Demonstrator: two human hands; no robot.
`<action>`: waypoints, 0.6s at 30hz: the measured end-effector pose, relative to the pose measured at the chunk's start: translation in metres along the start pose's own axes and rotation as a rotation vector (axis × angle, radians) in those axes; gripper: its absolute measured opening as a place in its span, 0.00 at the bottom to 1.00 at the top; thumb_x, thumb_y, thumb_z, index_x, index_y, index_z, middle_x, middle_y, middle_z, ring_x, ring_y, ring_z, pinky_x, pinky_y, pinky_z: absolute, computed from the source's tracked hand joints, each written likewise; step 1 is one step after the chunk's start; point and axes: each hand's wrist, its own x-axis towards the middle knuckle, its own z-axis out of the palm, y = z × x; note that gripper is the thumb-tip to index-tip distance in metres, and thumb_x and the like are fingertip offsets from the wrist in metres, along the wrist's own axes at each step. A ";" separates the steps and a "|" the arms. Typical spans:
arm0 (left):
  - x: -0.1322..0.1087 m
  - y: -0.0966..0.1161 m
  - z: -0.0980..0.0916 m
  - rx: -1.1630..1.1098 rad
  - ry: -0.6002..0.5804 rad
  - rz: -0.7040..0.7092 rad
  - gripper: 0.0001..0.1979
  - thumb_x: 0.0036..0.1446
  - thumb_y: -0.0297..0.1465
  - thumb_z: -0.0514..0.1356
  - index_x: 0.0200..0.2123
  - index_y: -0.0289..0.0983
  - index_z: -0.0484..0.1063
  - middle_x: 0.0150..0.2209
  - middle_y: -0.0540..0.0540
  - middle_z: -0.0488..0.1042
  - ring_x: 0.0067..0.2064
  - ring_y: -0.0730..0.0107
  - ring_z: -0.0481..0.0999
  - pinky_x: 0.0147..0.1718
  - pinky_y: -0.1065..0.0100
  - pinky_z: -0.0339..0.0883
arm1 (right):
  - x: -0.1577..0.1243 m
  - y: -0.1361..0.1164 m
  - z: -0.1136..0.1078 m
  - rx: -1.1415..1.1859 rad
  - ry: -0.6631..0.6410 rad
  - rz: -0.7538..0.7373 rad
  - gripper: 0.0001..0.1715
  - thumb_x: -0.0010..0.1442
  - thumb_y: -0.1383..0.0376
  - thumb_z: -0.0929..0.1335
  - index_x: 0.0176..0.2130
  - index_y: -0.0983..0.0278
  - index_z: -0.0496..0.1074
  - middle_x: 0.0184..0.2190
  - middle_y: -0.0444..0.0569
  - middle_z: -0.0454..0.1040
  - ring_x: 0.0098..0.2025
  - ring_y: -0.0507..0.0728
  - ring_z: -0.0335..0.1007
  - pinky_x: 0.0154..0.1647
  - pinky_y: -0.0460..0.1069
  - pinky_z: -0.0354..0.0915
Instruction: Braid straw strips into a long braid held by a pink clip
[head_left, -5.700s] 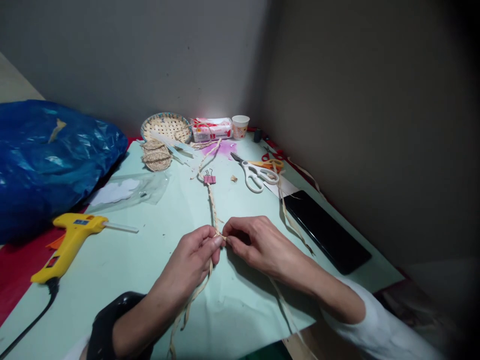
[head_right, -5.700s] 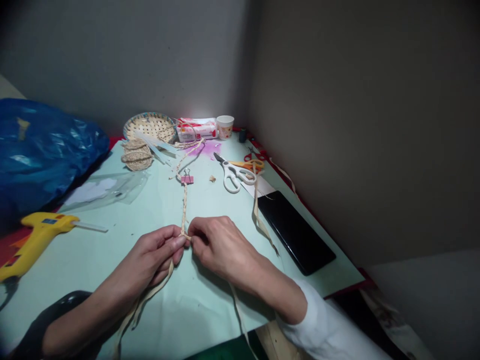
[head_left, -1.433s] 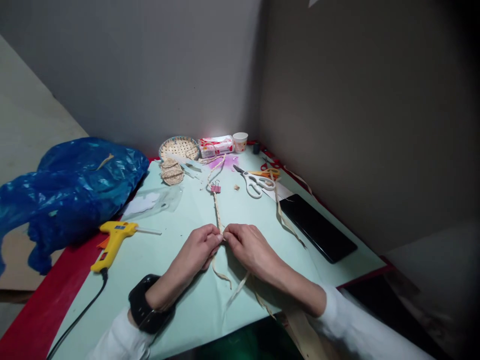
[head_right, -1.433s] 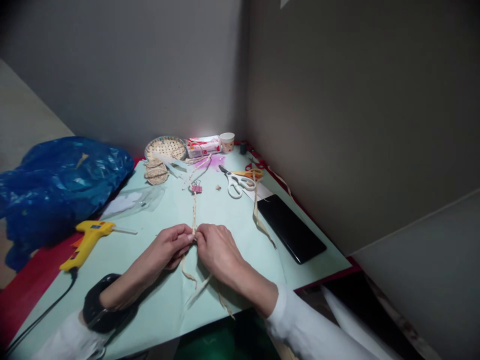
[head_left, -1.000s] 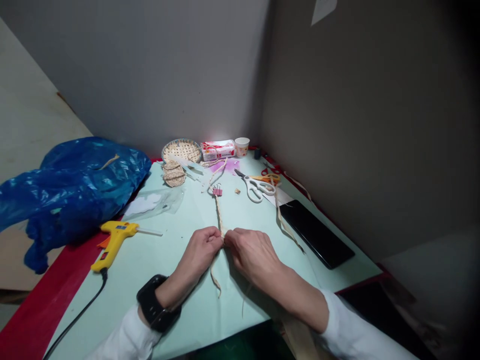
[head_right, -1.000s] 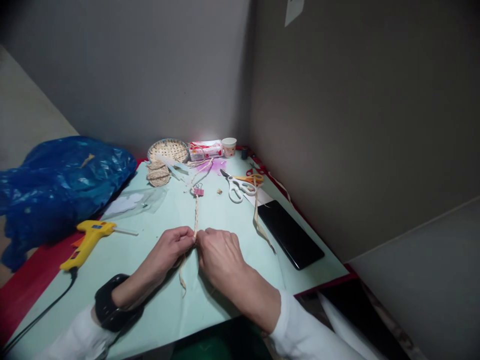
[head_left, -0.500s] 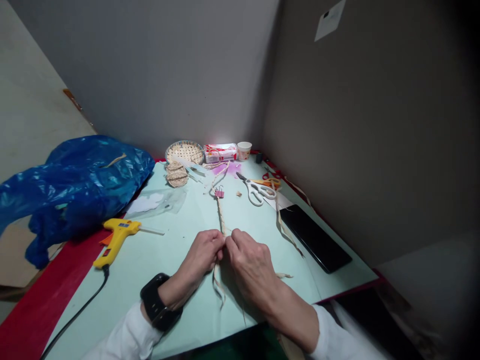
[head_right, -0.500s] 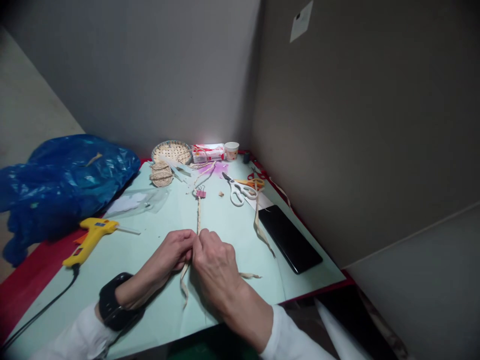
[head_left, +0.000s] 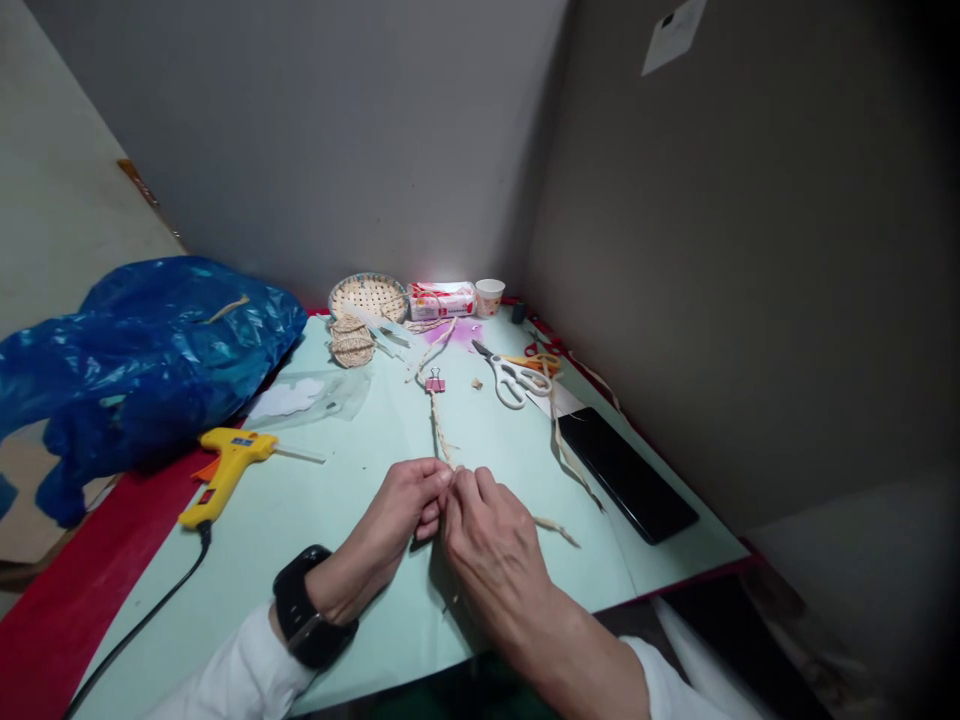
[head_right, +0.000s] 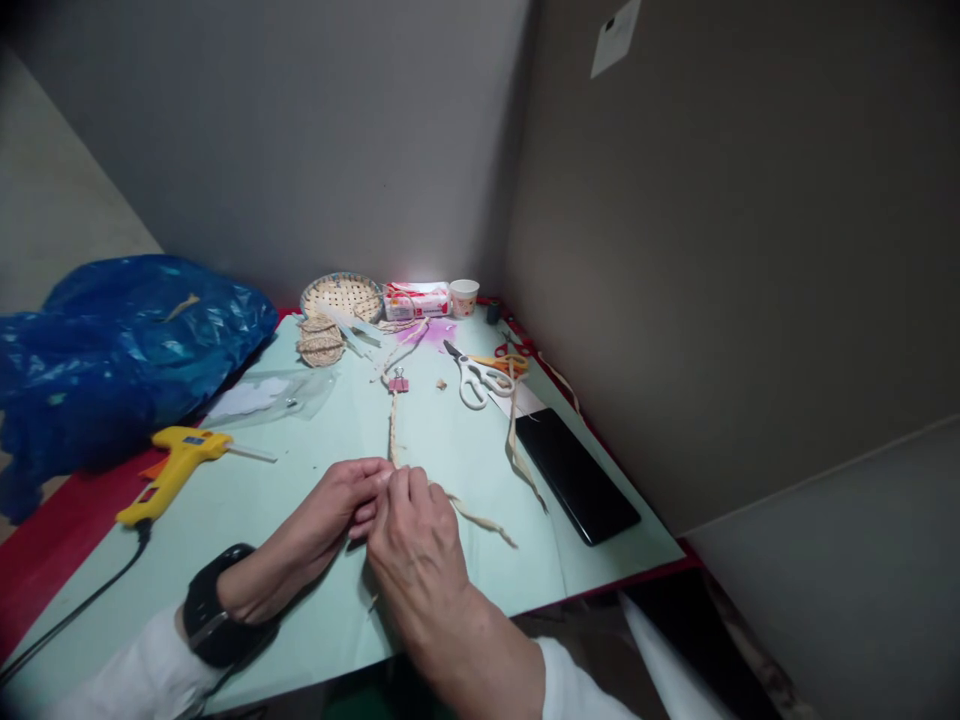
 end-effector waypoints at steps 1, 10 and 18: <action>0.000 0.001 -0.001 -0.006 -0.003 -0.004 0.13 0.54 0.35 0.59 0.22 0.36 0.62 0.17 0.58 0.56 0.18 0.83 0.49 0.15 0.78 0.43 | -0.001 0.000 -0.002 0.026 -0.019 0.018 0.14 0.51 0.77 0.63 0.38 0.69 0.70 0.32 0.54 0.66 0.34 0.60 0.58 0.34 0.55 0.59; -0.004 0.009 -0.003 0.005 0.008 -0.016 0.10 0.51 0.34 0.63 0.27 0.33 0.69 0.19 0.57 0.61 0.17 0.86 0.50 0.14 0.79 0.41 | 0.001 0.041 -0.032 0.650 -0.270 0.152 0.08 0.64 0.66 0.62 0.41 0.64 0.69 0.36 0.49 0.67 0.40 0.57 0.59 0.44 0.52 0.58; -0.005 0.011 -0.003 0.038 0.016 -0.050 0.10 0.54 0.33 0.60 0.25 0.34 0.66 0.19 0.56 0.61 0.18 0.85 0.50 0.15 0.77 0.40 | 0.012 0.072 -0.024 0.908 -0.308 0.047 0.14 0.67 0.68 0.60 0.39 0.64 0.74 0.32 0.46 0.68 0.37 0.53 0.63 0.40 0.47 0.58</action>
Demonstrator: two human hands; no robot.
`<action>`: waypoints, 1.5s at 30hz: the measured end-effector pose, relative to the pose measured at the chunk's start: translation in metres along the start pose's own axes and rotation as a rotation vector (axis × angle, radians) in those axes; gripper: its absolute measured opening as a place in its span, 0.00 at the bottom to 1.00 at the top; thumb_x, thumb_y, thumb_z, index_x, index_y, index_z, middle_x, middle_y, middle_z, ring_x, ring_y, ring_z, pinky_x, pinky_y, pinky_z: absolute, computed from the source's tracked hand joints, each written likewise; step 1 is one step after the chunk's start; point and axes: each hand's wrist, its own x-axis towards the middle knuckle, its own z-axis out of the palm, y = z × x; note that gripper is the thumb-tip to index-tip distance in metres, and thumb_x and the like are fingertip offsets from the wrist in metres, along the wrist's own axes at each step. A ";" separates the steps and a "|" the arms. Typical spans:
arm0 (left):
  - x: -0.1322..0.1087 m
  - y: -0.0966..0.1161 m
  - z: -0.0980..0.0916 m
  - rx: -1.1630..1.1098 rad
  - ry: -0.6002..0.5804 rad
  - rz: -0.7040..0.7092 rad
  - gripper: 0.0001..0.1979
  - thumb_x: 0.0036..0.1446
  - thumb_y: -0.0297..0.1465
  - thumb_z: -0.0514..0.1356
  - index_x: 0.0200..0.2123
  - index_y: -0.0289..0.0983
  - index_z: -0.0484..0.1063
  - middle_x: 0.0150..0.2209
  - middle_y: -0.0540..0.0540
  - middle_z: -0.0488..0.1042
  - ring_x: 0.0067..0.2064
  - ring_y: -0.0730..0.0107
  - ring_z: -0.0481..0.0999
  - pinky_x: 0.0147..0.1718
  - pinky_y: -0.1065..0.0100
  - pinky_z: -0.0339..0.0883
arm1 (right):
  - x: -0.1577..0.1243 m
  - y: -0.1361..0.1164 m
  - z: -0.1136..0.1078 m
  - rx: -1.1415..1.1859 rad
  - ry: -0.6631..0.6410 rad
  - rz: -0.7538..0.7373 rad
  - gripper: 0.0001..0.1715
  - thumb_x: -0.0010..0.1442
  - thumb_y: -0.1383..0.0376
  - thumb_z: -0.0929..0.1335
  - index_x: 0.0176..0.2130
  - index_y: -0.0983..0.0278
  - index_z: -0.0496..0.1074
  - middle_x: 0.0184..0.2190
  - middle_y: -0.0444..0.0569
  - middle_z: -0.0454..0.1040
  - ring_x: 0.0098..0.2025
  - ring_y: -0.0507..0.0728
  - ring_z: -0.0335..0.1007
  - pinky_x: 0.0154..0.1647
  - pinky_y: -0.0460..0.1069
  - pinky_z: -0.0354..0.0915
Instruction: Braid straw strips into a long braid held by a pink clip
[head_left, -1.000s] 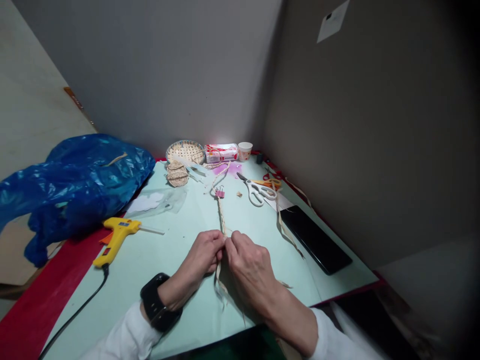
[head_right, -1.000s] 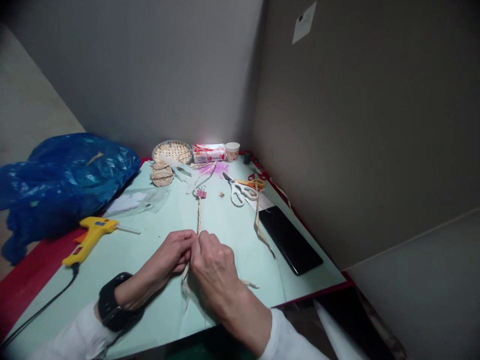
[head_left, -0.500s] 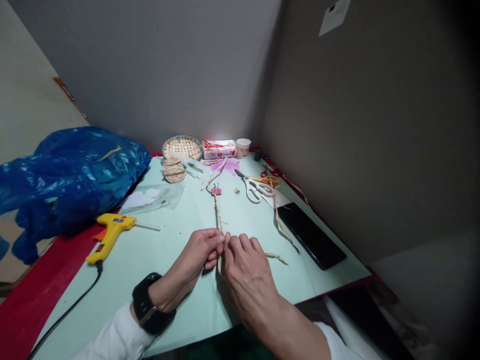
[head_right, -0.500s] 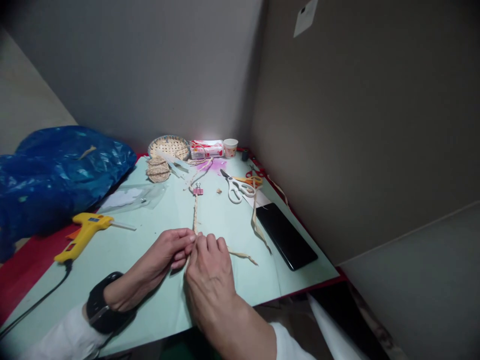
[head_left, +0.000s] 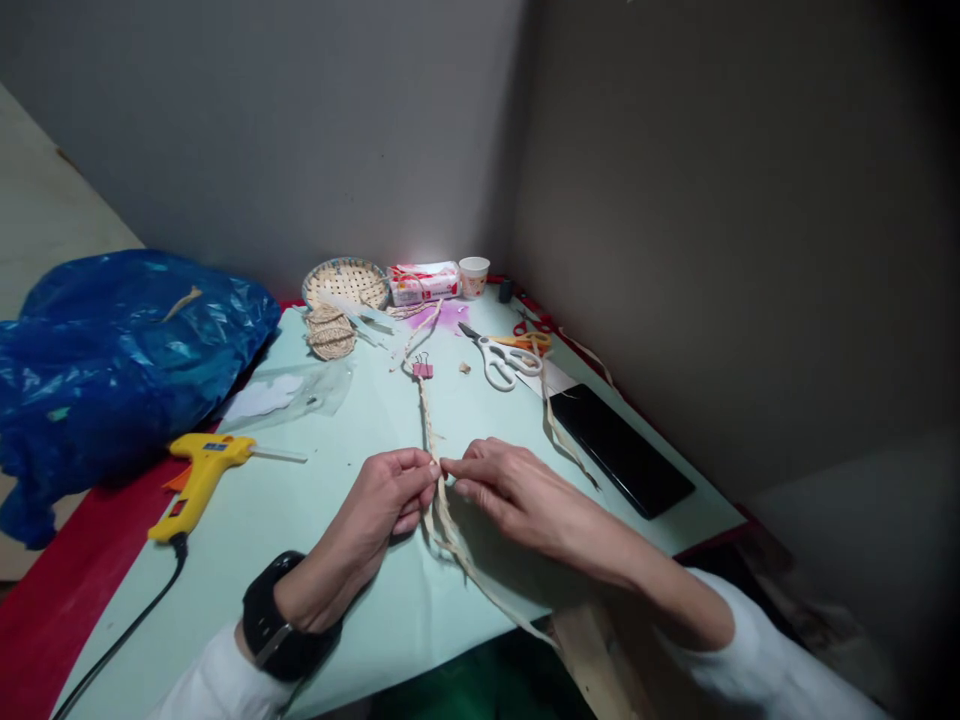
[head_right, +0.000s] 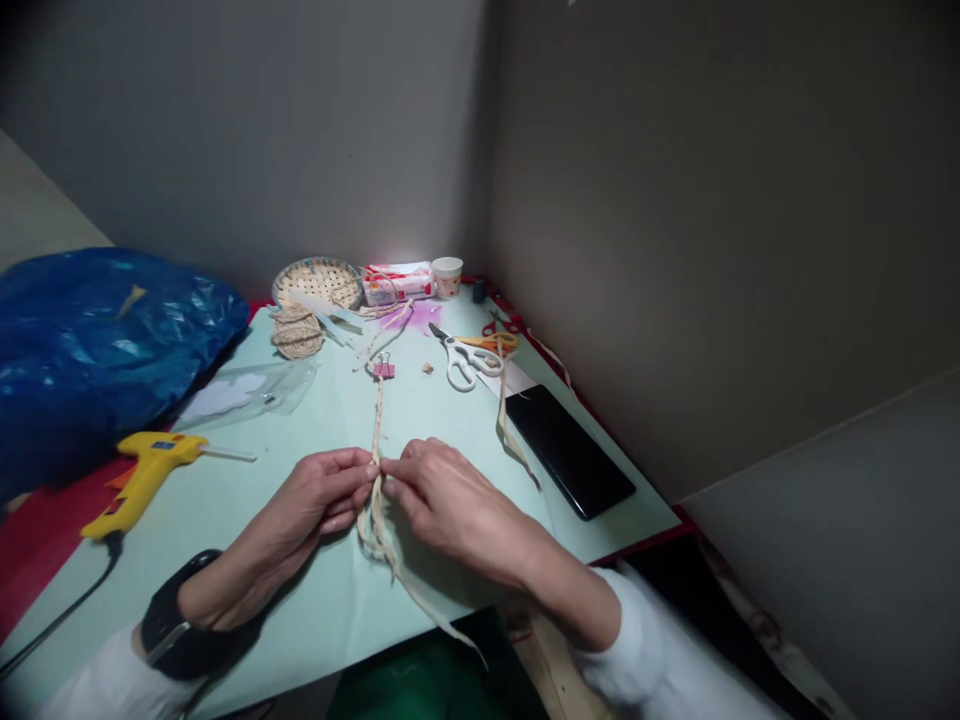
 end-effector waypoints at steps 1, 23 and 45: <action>0.000 0.001 0.000 0.005 -0.002 -0.006 0.10 0.55 0.33 0.60 0.25 0.34 0.66 0.19 0.56 0.61 0.18 0.85 0.50 0.15 0.76 0.39 | 0.003 0.003 -0.002 0.013 0.011 -0.004 0.14 0.66 0.68 0.60 0.40 0.64 0.74 0.32 0.47 0.69 0.37 0.53 0.64 0.41 0.47 0.58; -0.006 0.007 0.000 0.510 0.146 0.115 0.11 0.59 0.37 0.55 0.29 0.37 0.67 0.21 0.56 0.59 0.25 0.75 0.57 0.24 0.72 0.52 | 0.030 0.018 0.024 0.381 0.072 0.106 0.16 0.65 0.64 0.61 0.33 0.64 0.76 0.26 0.43 0.73 0.29 0.49 0.63 0.31 0.44 0.54; -0.019 -0.019 0.012 1.421 0.295 0.715 0.12 0.62 0.26 0.50 0.29 0.35 0.70 0.22 0.47 0.73 0.22 0.67 0.73 0.24 0.67 0.58 | 0.032 0.019 0.023 1.162 -0.016 0.218 0.16 0.59 0.61 0.67 0.25 0.69 0.72 0.18 0.40 0.60 0.22 0.47 0.49 0.24 0.46 0.46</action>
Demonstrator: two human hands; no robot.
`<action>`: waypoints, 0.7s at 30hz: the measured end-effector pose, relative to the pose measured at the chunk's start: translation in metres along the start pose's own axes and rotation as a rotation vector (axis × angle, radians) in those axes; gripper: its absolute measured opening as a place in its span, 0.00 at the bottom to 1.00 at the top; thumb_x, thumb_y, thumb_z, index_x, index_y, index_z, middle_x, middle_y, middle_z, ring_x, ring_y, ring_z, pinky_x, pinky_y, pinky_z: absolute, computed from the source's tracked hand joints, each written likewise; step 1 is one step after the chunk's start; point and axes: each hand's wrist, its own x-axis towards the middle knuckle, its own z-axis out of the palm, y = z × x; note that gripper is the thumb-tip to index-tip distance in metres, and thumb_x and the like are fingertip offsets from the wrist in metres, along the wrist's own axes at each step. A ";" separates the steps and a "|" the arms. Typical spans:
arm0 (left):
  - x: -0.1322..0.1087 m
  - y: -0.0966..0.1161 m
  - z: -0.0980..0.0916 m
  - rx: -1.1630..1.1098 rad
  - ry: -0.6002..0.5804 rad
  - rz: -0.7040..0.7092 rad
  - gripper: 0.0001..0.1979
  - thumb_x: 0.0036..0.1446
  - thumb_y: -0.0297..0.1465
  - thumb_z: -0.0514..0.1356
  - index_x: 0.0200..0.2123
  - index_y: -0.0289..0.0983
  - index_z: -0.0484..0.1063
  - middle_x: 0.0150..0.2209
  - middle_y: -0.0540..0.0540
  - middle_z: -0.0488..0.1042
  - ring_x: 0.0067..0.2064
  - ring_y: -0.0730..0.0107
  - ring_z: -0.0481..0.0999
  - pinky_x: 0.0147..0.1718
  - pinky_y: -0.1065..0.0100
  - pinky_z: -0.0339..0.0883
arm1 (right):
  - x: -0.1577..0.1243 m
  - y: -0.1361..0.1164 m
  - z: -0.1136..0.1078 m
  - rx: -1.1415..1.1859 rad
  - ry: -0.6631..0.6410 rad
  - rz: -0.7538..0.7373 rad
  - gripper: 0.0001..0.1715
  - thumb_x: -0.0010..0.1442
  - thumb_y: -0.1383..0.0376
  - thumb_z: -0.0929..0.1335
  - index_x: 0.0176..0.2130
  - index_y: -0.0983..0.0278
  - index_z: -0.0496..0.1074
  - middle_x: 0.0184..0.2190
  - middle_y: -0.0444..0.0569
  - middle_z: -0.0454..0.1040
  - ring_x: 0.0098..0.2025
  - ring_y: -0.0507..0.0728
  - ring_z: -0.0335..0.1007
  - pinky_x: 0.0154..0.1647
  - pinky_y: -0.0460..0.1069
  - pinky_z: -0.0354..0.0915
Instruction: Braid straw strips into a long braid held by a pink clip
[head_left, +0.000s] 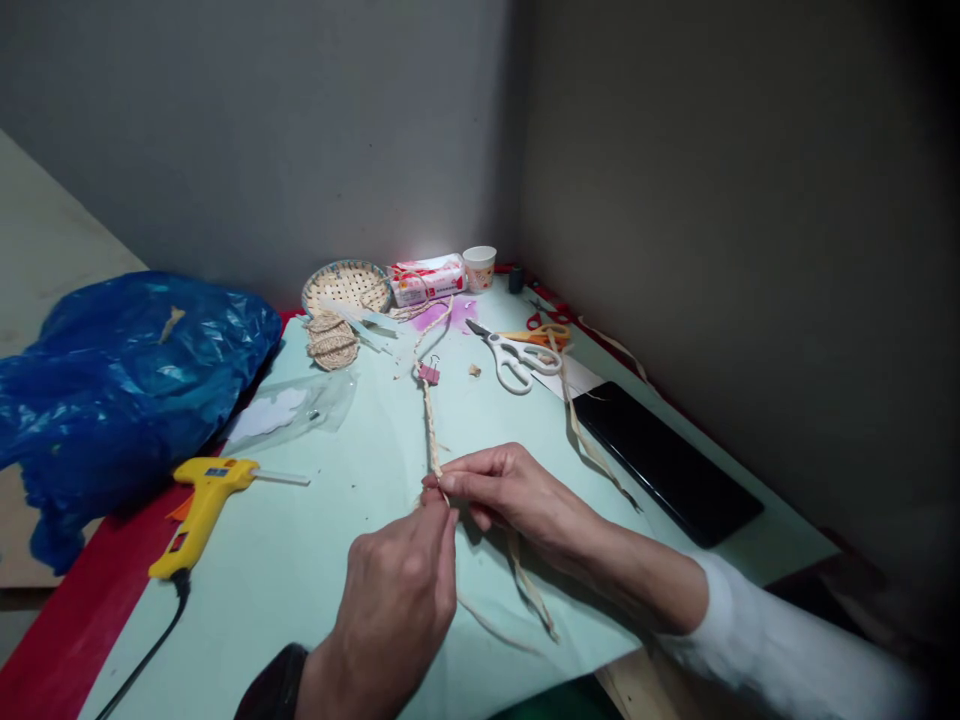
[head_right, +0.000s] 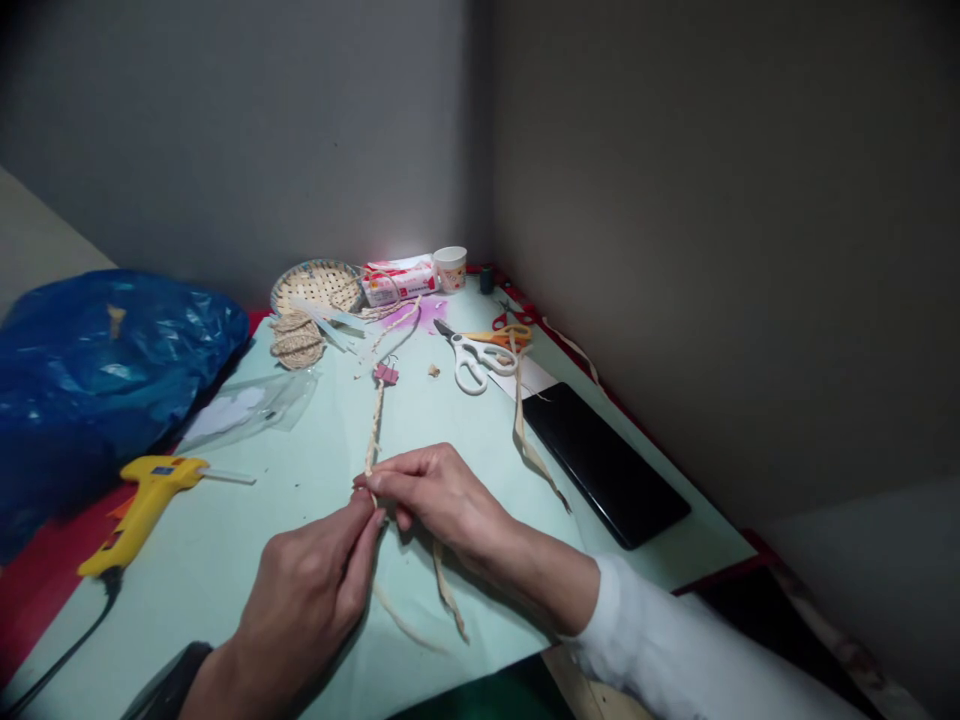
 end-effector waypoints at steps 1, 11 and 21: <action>-0.001 0.001 0.001 0.030 0.006 0.043 0.12 0.62 0.25 0.50 0.29 0.35 0.70 0.22 0.47 0.72 0.22 0.67 0.73 0.23 0.67 0.58 | 0.000 0.000 0.000 0.039 0.014 0.031 0.15 0.58 0.61 0.68 0.27 0.69 0.73 0.19 0.41 0.61 0.21 0.47 0.49 0.24 0.46 0.45; 0.019 -0.021 -0.036 -0.225 0.091 -0.421 0.14 0.61 0.38 0.55 0.25 0.39 0.70 0.21 0.53 0.69 0.23 0.71 0.67 0.26 0.70 0.58 | 0.000 0.001 -0.003 -0.006 0.103 0.153 0.13 0.56 0.63 0.69 0.27 0.71 0.76 0.16 0.40 0.61 0.18 0.45 0.42 0.20 0.47 0.37; 0.023 -0.029 -0.024 -0.137 -0.290 -0.387 0.09 0.61 0.35 0.51 0.31 0.39 0.67 0.28 0.48 0.70 0.31 0.63 0.68 0.31 0.65 0.56 | -0.001 0.000 -0.004 0.010 0.052 0.148 0.20 0.56 0.55 0.70 0.28 0.71 0.76 0.13 0.35 0.49 0.17 0.45 0.37 0.19 0.48 0.33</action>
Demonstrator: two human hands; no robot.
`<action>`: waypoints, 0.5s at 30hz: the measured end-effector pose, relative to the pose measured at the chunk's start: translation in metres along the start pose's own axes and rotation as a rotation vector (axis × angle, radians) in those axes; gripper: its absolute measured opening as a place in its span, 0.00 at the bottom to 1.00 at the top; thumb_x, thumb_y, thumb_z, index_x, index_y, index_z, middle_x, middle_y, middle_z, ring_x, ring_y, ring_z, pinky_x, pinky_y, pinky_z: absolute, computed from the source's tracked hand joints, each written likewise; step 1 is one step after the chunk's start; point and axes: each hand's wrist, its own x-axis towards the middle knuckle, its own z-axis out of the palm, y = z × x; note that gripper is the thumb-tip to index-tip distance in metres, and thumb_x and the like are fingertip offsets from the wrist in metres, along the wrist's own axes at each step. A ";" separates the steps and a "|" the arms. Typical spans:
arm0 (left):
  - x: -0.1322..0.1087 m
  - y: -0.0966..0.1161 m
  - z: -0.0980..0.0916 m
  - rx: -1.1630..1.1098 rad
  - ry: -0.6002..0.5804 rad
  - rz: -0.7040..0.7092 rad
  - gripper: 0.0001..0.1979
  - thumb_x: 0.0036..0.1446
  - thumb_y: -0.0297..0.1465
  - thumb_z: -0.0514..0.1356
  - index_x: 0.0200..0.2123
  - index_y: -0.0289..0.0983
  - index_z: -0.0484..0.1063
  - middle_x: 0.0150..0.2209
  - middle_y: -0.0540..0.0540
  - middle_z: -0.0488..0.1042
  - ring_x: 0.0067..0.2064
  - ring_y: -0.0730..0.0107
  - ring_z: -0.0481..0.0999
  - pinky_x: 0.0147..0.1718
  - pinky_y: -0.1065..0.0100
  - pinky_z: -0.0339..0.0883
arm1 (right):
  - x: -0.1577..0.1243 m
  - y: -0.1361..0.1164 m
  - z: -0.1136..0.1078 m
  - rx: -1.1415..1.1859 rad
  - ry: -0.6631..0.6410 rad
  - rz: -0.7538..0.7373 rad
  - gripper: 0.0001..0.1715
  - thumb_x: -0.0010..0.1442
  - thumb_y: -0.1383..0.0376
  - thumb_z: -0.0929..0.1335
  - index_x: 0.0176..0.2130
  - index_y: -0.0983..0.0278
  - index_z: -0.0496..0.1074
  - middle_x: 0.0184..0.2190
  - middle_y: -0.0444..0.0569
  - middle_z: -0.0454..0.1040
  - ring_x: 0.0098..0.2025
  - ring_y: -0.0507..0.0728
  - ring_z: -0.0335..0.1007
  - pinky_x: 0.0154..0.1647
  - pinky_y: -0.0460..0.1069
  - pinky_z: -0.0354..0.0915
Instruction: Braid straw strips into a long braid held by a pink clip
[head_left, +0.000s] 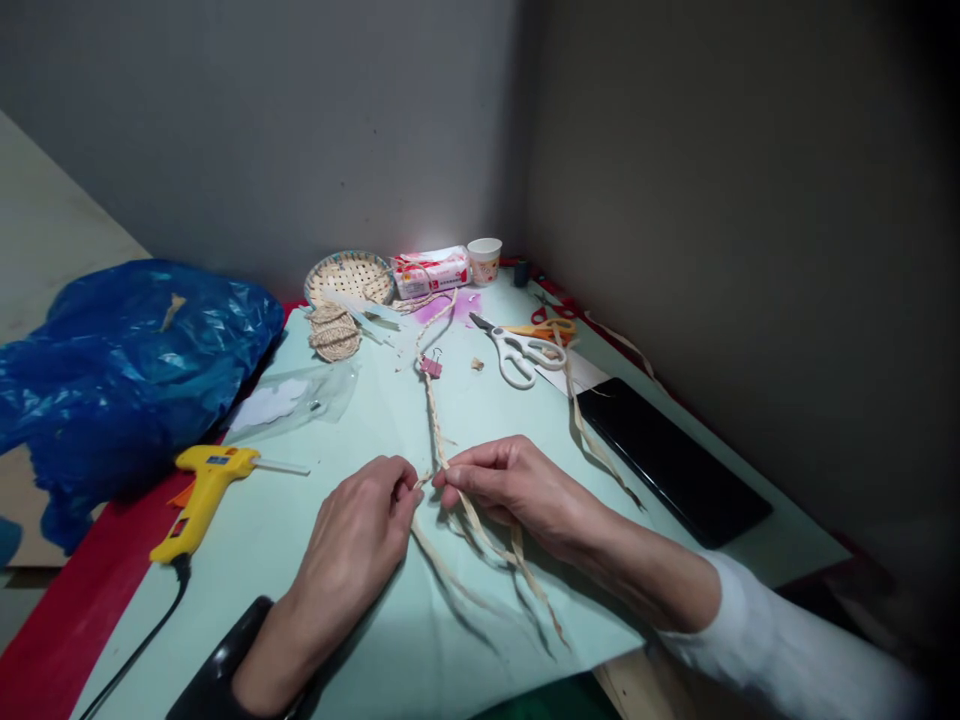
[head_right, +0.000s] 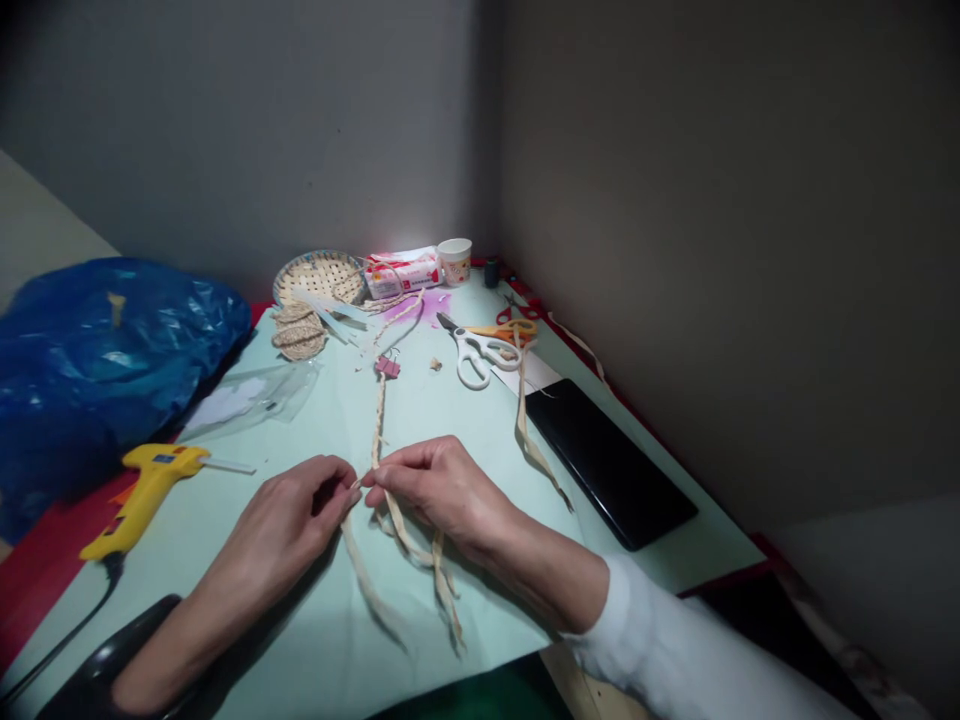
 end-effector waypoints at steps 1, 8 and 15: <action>0.000 0.000 0.000 -0.061 0.026 -0.003 0.10 0.61 0.35 0.51 0.31 0.39 0.67 0.29 0.48 0.70 0.31 0.63 0.68 0.32 0.65 0.56 | 0.000 0.000 0.000 0.002 0.000 0.004 0.20 0.56 0.54 0.70 0.28 0.70 0.76 0.13 0.35 0.49 0.17 0.45 0.37 0.19 0.48 0.33; 0.003 0.000 -0.002 -0.962 -0.101 -0.163 0.06 0.57 0.33 0.60 0.32 0.37 0.67 0.27 0.53 0.69 0.29 0.73 0.67 0.31 0.71 0.59 | -0.001 -0.002 0.001 0.047 0.003 0.014 0.15 0.58 0.59 0.69 0.29 0.70 0.76 0.15 0.37 0.54 0.18 0.45 0.39 0.19 0.47 0.35; 0.002 0.003 0.007 -1.219 -0.274 -0.255 0.10 0.55 0.30 0.64 0.40 0.35 0.69 0.26 0.52 0.70 0.27 0.77 0.66 0.28 0.73 0.58 | -0.001 -0.002 0.000 0.120 -0.009 0.042 0.15 0.57 0.58 0.69 0.30 0.70 0.75 0.19 0.41 0.61 0.19 0.45 0.40 0.19 0.46 0.36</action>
